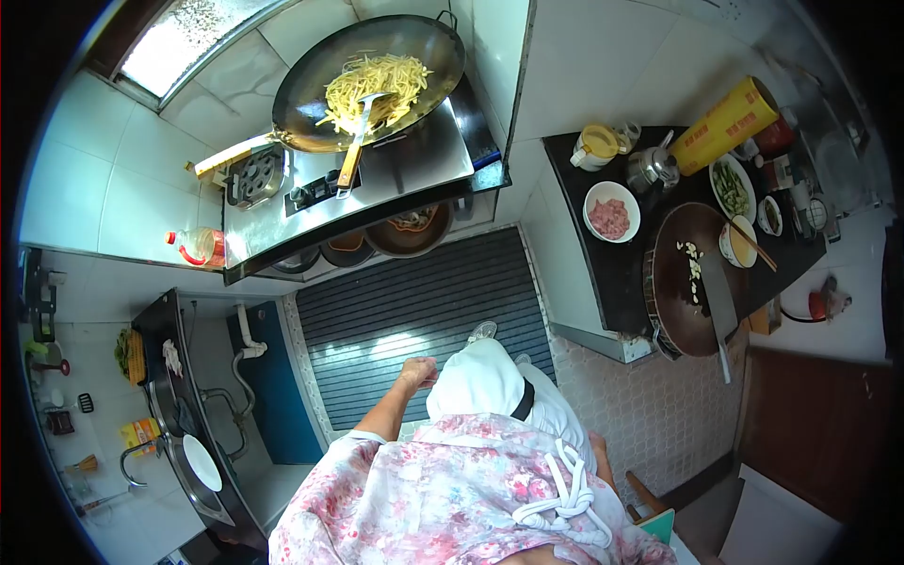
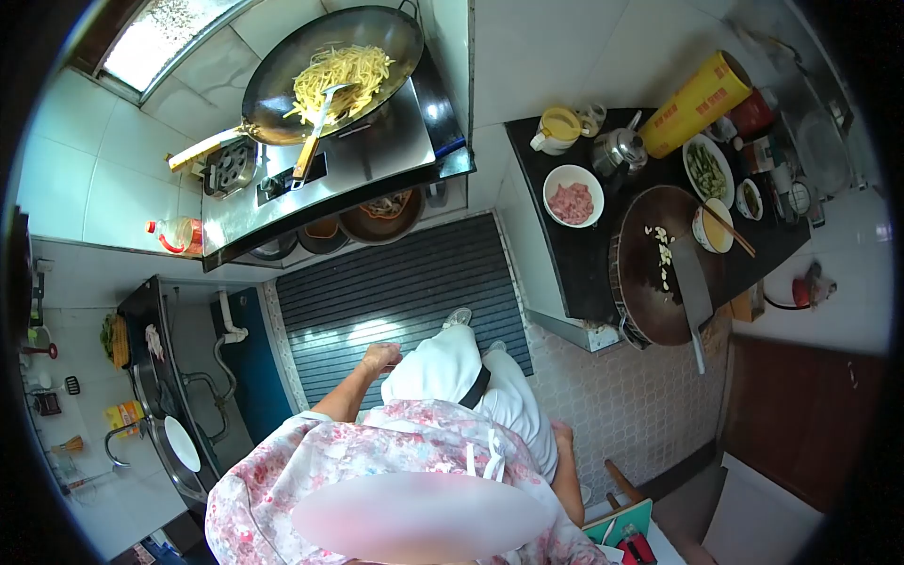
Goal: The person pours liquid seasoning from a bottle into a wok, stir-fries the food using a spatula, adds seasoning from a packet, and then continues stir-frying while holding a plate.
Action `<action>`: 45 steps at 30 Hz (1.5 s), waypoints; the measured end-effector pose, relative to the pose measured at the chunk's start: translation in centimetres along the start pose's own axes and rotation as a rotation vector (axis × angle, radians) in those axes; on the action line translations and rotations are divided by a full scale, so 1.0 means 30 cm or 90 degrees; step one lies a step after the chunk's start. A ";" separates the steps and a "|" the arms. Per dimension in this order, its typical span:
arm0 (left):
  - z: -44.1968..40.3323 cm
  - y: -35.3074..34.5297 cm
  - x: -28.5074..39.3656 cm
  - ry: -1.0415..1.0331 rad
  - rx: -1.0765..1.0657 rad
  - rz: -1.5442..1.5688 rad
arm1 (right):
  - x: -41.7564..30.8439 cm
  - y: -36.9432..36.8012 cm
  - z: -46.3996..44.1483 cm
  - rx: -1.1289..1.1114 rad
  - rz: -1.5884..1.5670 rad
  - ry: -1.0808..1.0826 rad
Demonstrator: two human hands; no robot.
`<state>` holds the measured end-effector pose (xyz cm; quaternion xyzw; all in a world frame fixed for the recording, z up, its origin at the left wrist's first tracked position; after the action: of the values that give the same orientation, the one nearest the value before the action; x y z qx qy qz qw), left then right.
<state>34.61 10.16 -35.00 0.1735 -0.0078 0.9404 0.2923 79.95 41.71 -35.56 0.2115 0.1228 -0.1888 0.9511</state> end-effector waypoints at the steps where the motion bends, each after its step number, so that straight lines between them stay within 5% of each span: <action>1: 0.001 -0.001 0.002 -0.002 -0.002 0.006 | 0.047 -0.005 -0.030 -0.001 -0.021 0.000; 5: 0.027 -0.013 0.028 -0.001 -0.001 -0.009 | 0.214 0.000 -0.143 -0.002 -0.102 0.029; 45: -0.048 -0.013 0.023 -0.014 0.015 0.022 | 0.112 0.017 -0.056 0.018 -0.050 -0.011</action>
<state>33.84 11.04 -36.17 0.1872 -0.0029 0.9434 0.2739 82.93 41.86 -37.90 0.2180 0.1198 -0.2293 0.9410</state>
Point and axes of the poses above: each hand's wrist, its own z-axis away from the middle knuckle, its own y-axis out of the back of the hand, x = y × z, the point moved 5 cm from there along -z, towards the middle knuckle, and after that the axes turned 3 degrees about z, right-handed, at the moved point
